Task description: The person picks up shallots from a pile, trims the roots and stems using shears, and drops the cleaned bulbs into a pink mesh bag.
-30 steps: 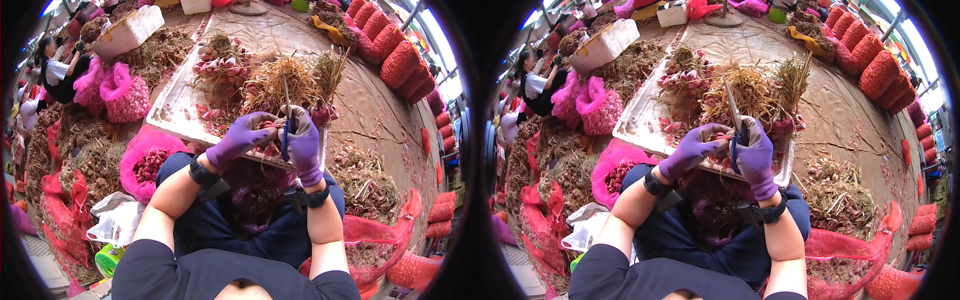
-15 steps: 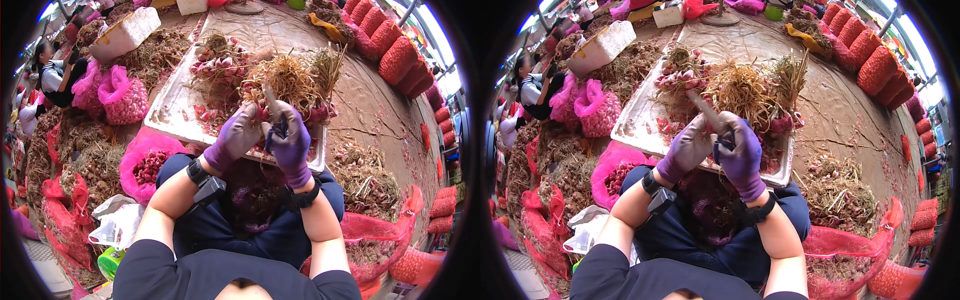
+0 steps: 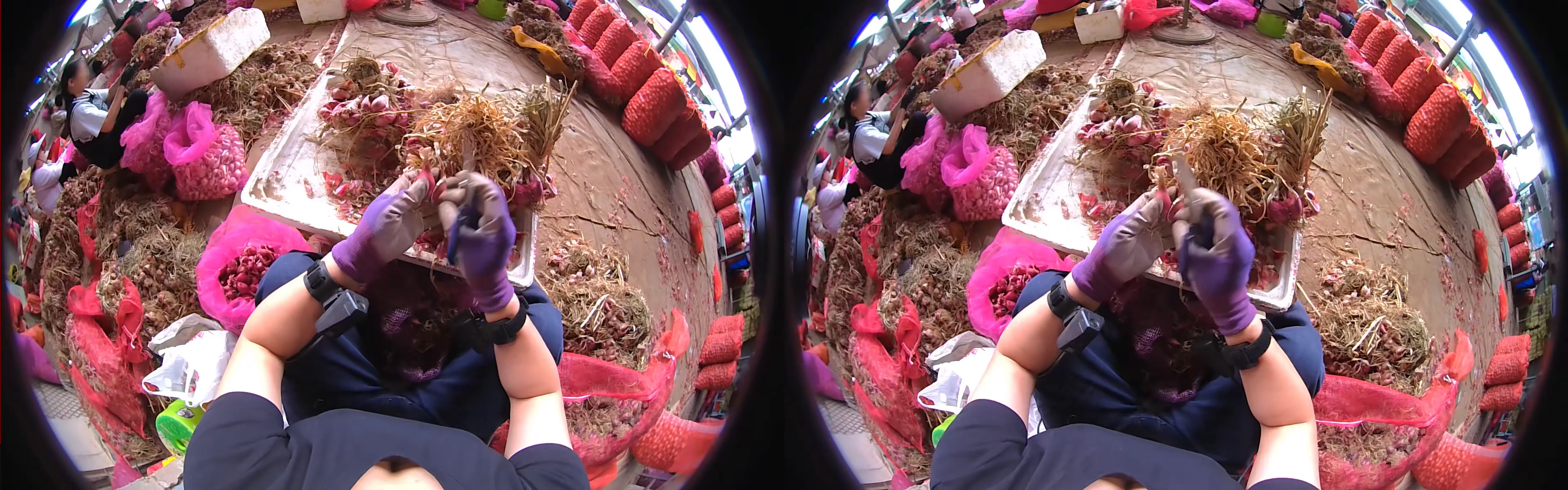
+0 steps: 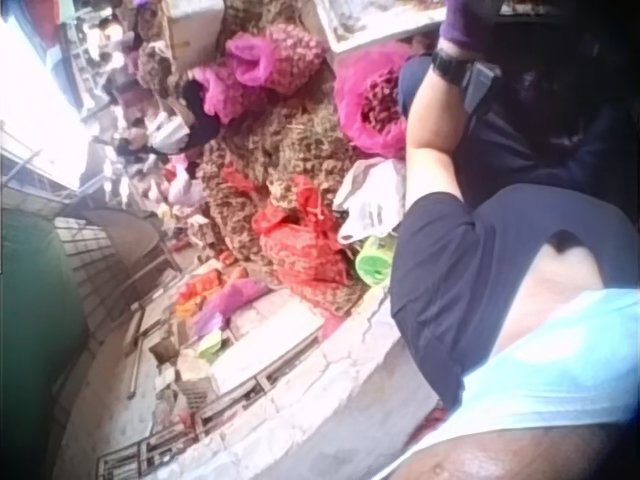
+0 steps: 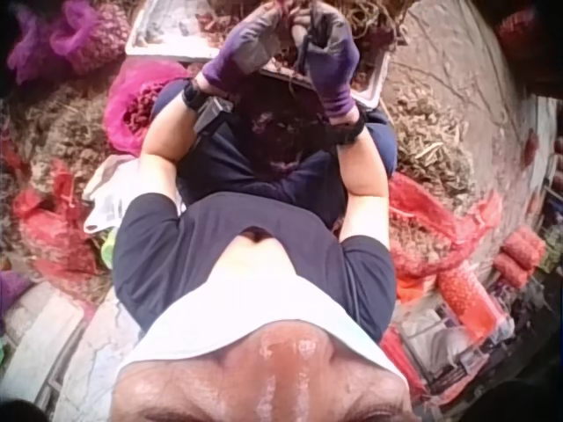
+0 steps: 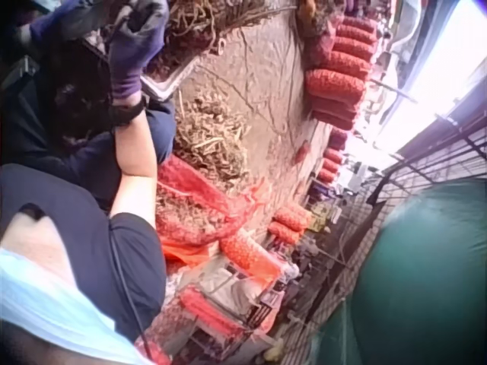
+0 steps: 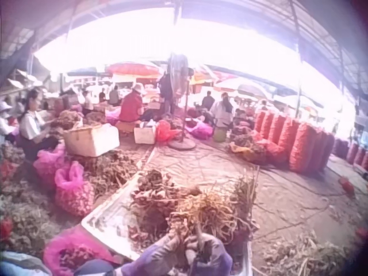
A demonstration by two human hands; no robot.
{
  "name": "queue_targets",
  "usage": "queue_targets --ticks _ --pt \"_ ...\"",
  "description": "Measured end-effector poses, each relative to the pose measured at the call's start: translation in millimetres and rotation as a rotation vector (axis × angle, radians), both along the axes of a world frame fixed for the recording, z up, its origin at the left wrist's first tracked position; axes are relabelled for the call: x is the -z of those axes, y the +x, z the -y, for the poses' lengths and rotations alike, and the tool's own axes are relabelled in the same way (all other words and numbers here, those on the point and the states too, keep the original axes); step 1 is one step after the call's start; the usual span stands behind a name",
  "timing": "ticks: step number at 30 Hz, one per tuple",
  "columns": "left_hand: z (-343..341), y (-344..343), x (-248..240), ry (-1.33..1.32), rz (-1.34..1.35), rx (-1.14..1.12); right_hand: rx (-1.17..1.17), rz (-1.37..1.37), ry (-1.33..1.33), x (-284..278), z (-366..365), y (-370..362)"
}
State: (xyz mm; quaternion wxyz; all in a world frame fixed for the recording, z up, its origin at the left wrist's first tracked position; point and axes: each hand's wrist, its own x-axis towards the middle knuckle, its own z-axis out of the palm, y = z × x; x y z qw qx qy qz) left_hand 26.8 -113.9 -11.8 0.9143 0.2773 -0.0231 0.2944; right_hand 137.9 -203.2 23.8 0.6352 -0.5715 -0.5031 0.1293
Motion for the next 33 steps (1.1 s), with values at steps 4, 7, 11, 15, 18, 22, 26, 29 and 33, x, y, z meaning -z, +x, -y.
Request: queue_targets --ticks 4,7,11,15,18,22,26,29,33 --pt "11 1 -12 0.131 -0.165 0.009 -0.022 -0.302 -0.071 2 -4 14" --pt "13 6 -6 0.149 -0.271 0.003 -0.002 -0.192 -0.207 -1 -2 26" --pt "15 9 1 0.190 -0.341 -0.032 -0.073 -0.335 -0.299 -15 3 33" --pt "-2 -2 3 0.036 -0.149 0.138 -0.378 -0.587 -0.286 -24 10 52" --pt "-7 -2 -8 -0.022 -0.255 0.159 -0.184 -0.258 -0.302 -26 16 45" --pt "0 -4 -10 -0.010 -0.235 0.117 -0.201 -0.579 -0.237 -21 12 35" --pt "6 -1 -17 0.257 -0.441 -0.018 -0.151 -0.511 -0.340 -19 17 25" --pt "7 -1 -14 0.338 -0.488 -0.032 -0.239 -0.509 -0.357 -18 17 34" --pt "-4 -4 -11 0.122 -0.350 0.053 -0.321 -0.483 -0.363 -30 19 34"
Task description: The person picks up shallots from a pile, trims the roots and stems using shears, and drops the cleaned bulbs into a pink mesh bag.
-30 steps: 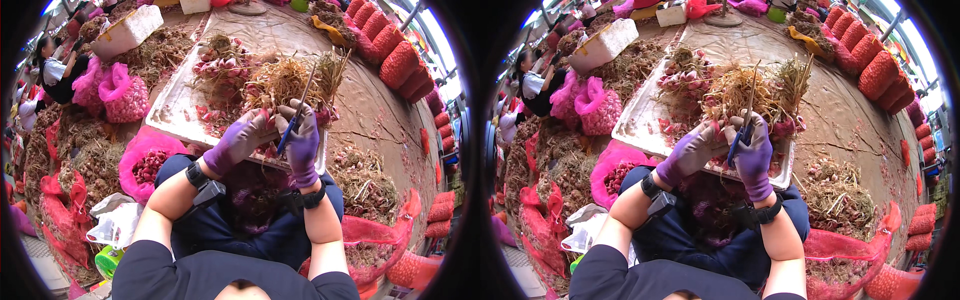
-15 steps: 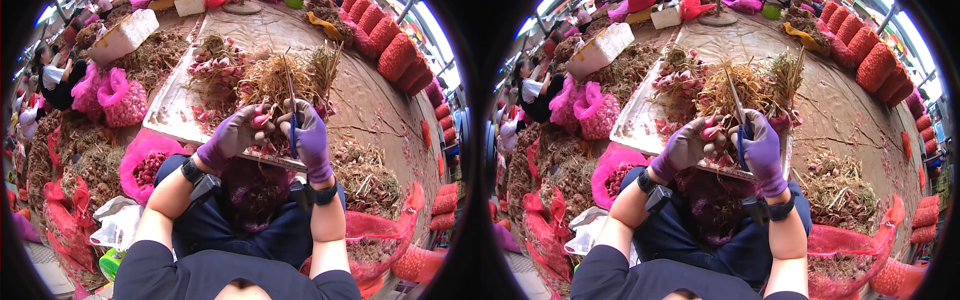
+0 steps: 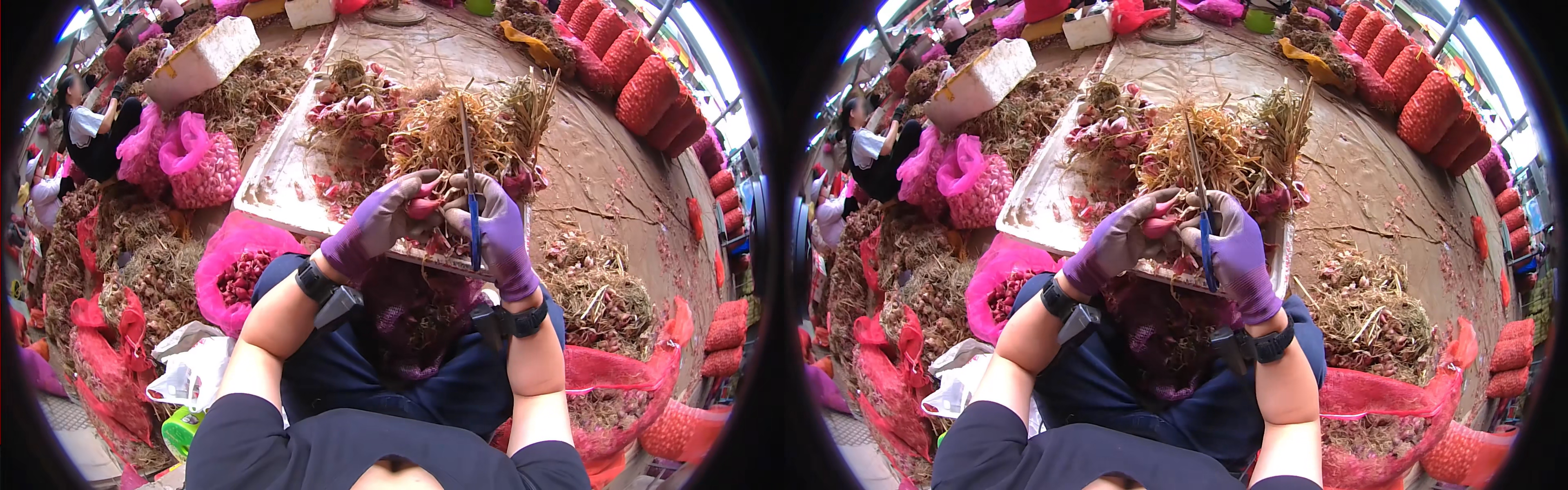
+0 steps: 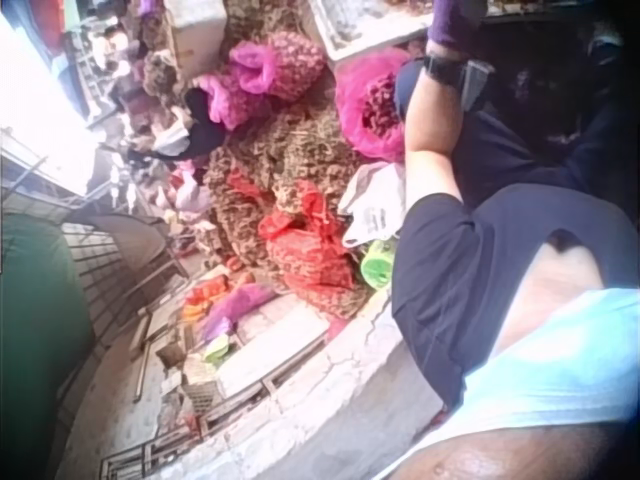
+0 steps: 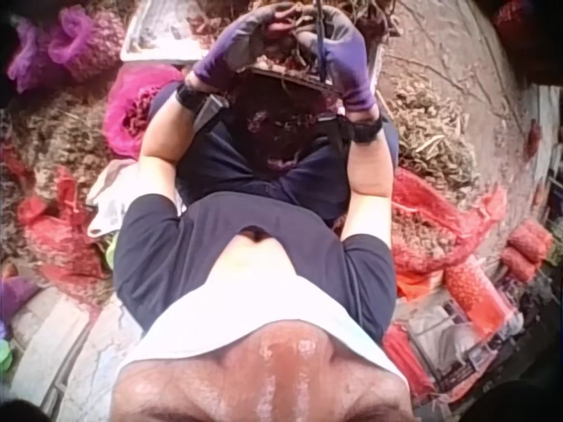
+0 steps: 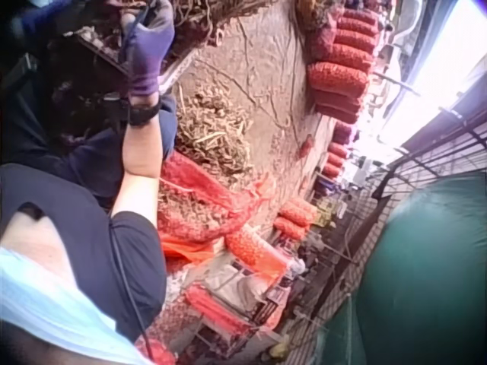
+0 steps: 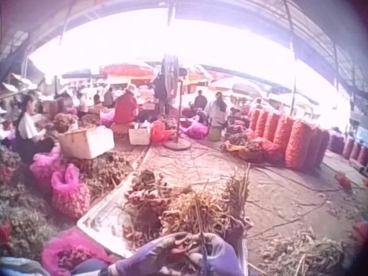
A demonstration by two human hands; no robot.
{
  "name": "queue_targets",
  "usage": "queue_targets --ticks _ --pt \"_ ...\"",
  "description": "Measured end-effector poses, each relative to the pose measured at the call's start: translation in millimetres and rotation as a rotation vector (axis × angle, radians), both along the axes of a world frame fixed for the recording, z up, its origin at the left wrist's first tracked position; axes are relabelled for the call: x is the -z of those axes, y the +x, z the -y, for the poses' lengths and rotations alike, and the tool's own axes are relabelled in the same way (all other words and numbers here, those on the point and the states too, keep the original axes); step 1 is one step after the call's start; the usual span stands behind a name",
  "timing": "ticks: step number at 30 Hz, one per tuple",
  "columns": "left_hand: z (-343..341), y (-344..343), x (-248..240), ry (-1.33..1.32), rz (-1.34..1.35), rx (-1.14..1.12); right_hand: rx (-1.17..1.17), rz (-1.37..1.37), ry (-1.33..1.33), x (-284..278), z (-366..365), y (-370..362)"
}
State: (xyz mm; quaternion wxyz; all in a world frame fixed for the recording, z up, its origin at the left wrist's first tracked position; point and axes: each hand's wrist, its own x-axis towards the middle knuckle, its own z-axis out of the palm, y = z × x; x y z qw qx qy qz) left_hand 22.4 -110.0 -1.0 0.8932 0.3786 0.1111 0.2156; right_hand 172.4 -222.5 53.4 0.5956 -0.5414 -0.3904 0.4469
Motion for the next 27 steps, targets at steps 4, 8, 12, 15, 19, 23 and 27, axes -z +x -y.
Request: queue_targets --ticks 4,8,12,15,19,23,27 --pt "0 -2 -5 -0.101 -0.009 0.100 0.182 0.295 0.043 9 0 3" --pt "-3 -2 4 -0.020 0.007 0.061 0.226 0.087 0.082 7 -6 0" --pt "0 -1 2 0.150 -0.072 -0.014 0.110 0.066 -0.021 7 -2 -12" --pt "6 -1 -13 0.305 -0.185 0.008 0.171 0.236 0.044 11 -2 -10" --pt "4 -2 -13 0.349 -0.260 0.038 0.278 0.394 0.104 13 -3 -17" --pt "1 -19 -38 0.392 -0.287 0.190 0.379 0.466 0.428 19 -12 20" --pt "-19 -20 -13 0.192 -0.171 0.068 0.591 0.455 0.317 8 -8 36"
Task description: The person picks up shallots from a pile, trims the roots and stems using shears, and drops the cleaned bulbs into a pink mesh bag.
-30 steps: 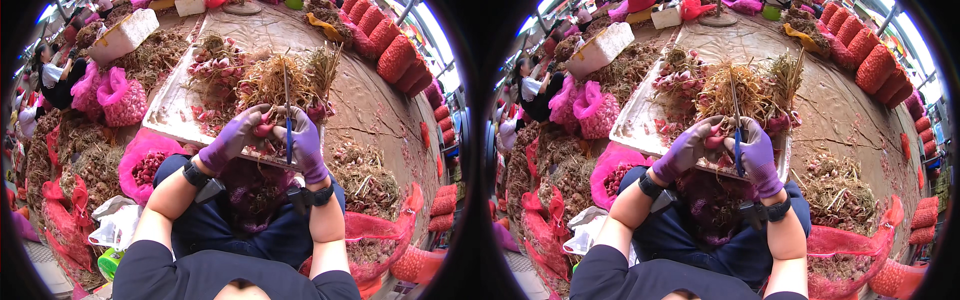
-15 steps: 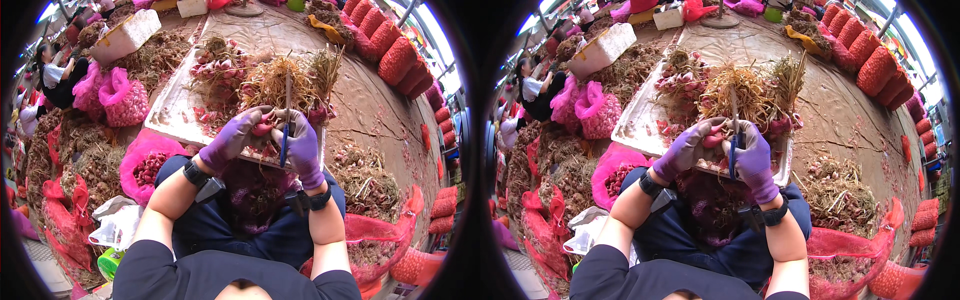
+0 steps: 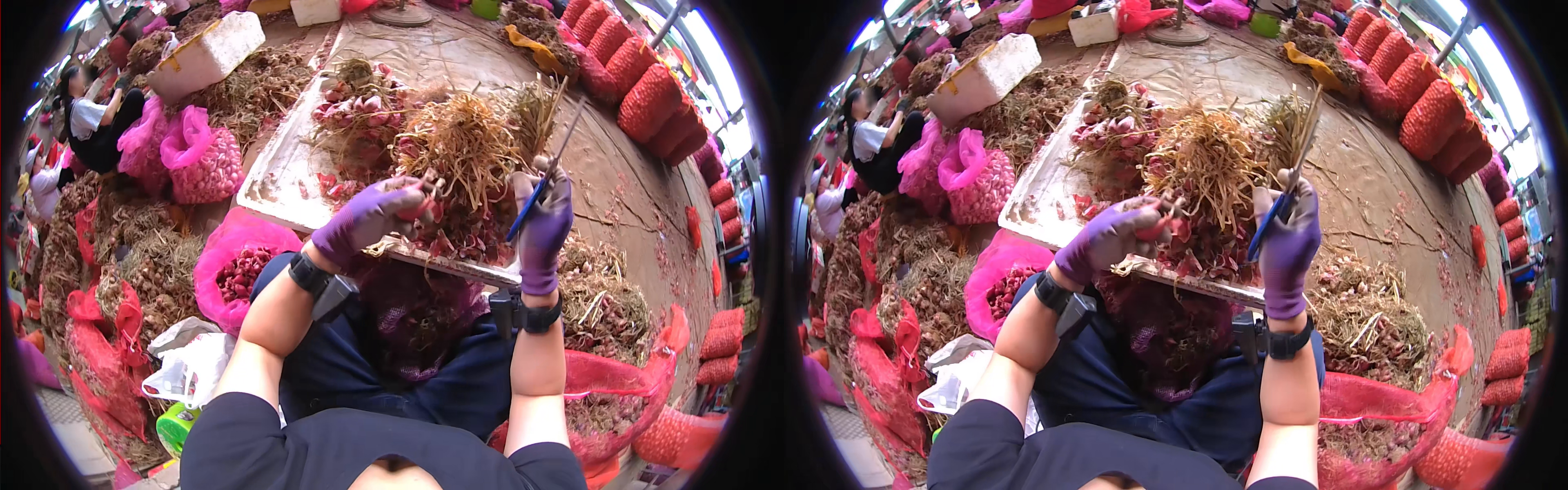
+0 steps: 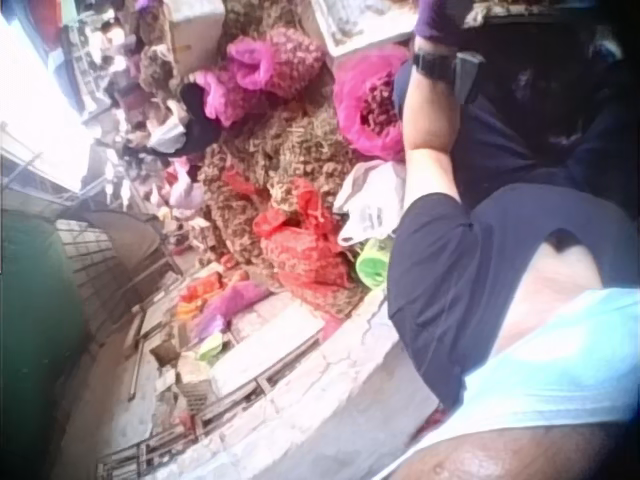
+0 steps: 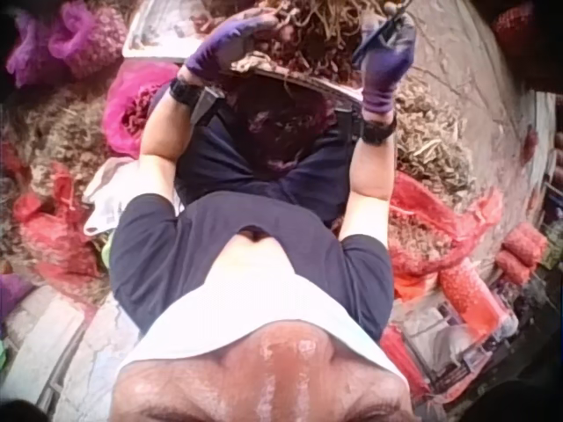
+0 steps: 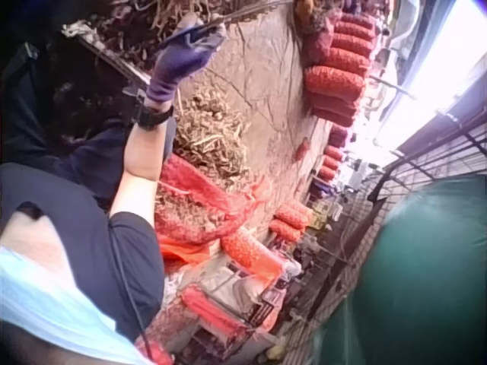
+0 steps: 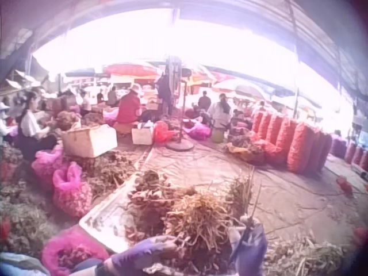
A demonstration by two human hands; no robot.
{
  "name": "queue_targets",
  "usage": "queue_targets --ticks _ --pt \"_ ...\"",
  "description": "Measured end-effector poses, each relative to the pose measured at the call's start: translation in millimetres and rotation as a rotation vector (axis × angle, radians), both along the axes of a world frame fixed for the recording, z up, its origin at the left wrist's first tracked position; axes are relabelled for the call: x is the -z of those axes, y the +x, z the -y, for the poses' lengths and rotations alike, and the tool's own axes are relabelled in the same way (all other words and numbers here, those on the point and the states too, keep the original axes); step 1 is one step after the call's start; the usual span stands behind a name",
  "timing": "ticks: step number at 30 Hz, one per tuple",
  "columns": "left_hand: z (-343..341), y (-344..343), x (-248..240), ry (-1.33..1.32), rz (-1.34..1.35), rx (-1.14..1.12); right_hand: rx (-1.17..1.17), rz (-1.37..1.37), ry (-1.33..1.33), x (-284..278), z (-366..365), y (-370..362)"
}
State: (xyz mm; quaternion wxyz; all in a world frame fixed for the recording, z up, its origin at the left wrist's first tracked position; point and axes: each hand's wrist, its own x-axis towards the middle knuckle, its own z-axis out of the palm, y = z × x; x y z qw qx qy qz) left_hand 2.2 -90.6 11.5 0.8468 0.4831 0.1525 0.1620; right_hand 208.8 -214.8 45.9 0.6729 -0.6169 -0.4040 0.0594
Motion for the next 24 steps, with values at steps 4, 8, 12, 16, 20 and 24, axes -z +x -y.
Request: queue_targets --ticks 4,8,12,16,20,24 --pt "-6 -4 -4 -0.188 0.240 -0.059 -0.271 -0.065 -0.035 5 1 -24" --pt "-10 4 4 -0.194 0.491 -0.220 -0.324 0.144 -0.274 -1 14 -54" --pt "4 35 30 -0.080 0.491 -0.349 -0.500 -0.542 -0.245 13 3 -76" --pt "51 44 16 0.216 0.208 -0.488 -0.426 -0.421 -0.083 32 -9 -76" --pt "45 37 6 0.005 0.118 -0.369 -0.471 -0.602 -0.178 24 -11 -65" --pt "16 16 -10 0.367 0.128 -0.338 -0.691 -0.376 -0.368 -3 -2 -53"
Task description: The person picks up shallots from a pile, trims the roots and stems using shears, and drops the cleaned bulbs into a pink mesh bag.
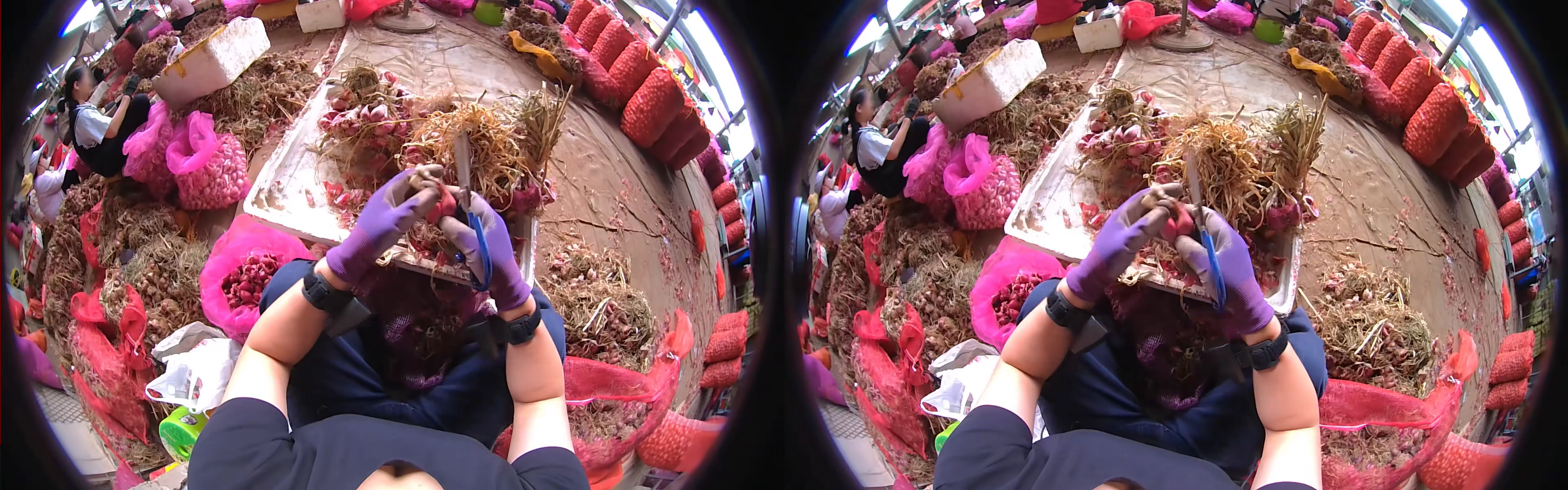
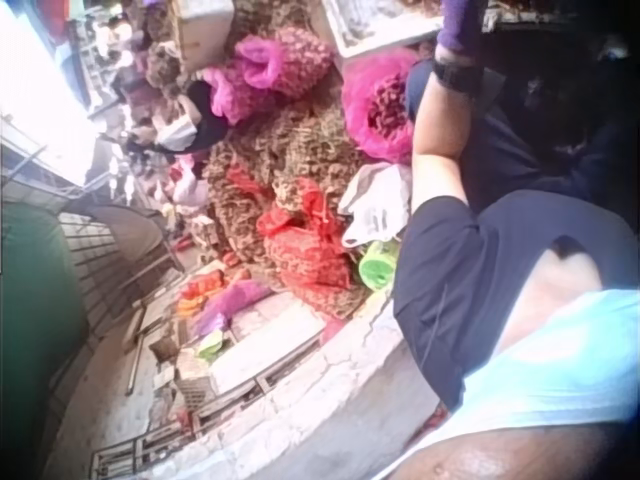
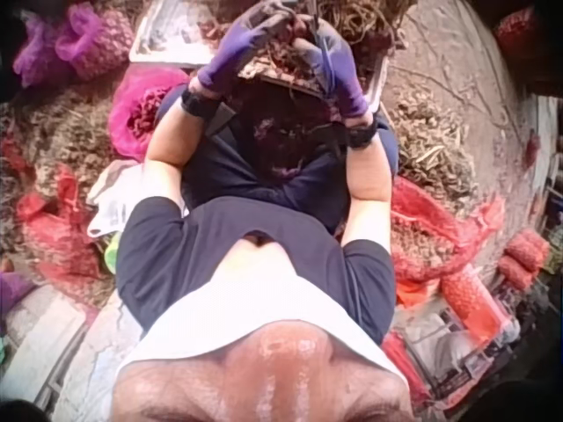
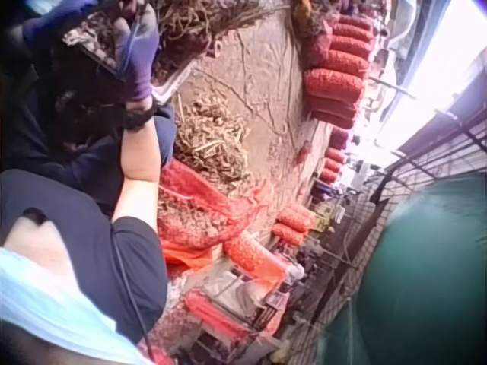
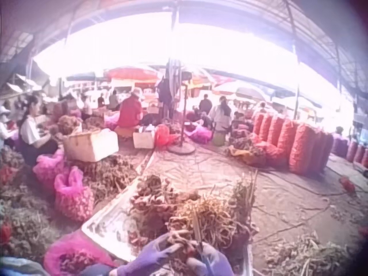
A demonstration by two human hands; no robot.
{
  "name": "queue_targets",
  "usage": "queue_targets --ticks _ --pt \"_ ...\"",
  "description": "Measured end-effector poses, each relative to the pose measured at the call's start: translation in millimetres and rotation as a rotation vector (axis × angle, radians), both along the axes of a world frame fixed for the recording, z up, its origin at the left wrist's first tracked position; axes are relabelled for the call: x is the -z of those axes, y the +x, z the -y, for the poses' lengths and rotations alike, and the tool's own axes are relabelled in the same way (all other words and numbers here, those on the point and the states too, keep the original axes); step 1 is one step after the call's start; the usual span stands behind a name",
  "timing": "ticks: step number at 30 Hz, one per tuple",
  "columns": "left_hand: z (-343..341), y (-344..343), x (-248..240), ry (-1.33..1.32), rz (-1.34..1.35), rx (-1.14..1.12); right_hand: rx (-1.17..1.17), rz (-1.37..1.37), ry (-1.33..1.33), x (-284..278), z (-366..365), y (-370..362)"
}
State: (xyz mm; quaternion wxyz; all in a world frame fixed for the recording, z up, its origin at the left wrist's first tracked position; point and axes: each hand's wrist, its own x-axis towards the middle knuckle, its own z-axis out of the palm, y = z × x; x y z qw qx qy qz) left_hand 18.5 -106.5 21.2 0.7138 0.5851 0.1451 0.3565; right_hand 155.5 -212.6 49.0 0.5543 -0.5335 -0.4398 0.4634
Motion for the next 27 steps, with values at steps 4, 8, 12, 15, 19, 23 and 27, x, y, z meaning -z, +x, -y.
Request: queue_targets --ticks 4,8,12,15,19,23,27 --pt "3 -7 -2 -0.011 -0.244 0.059 0.032 0.164 0.009 4 3 -2" --pt "1 -7 0 -0.085 -0.243 0.033 0.123 0.010 0.058 2 -3 0" --pt "-10 -6 17 0.067 -0.380 -0.002 0.158 0.056 0.048 3 0 0" --pt "-19 -12 22 -0.034 -0.260 -0.140 0.214 0.340 0.070 -4 3 -5" --pt "-41 -12 28 -0.737 0.152 0.000 0.190 1.077 0.275 12 7 4" --pt "-41 -14 25 -0.844 0.092 -0.024 0.166 1.179 0.089 27 9 -6" --pt "-38 -19 40 -0.738 0.132 0.071 0.249 1.201 0.111 39 4 -12"
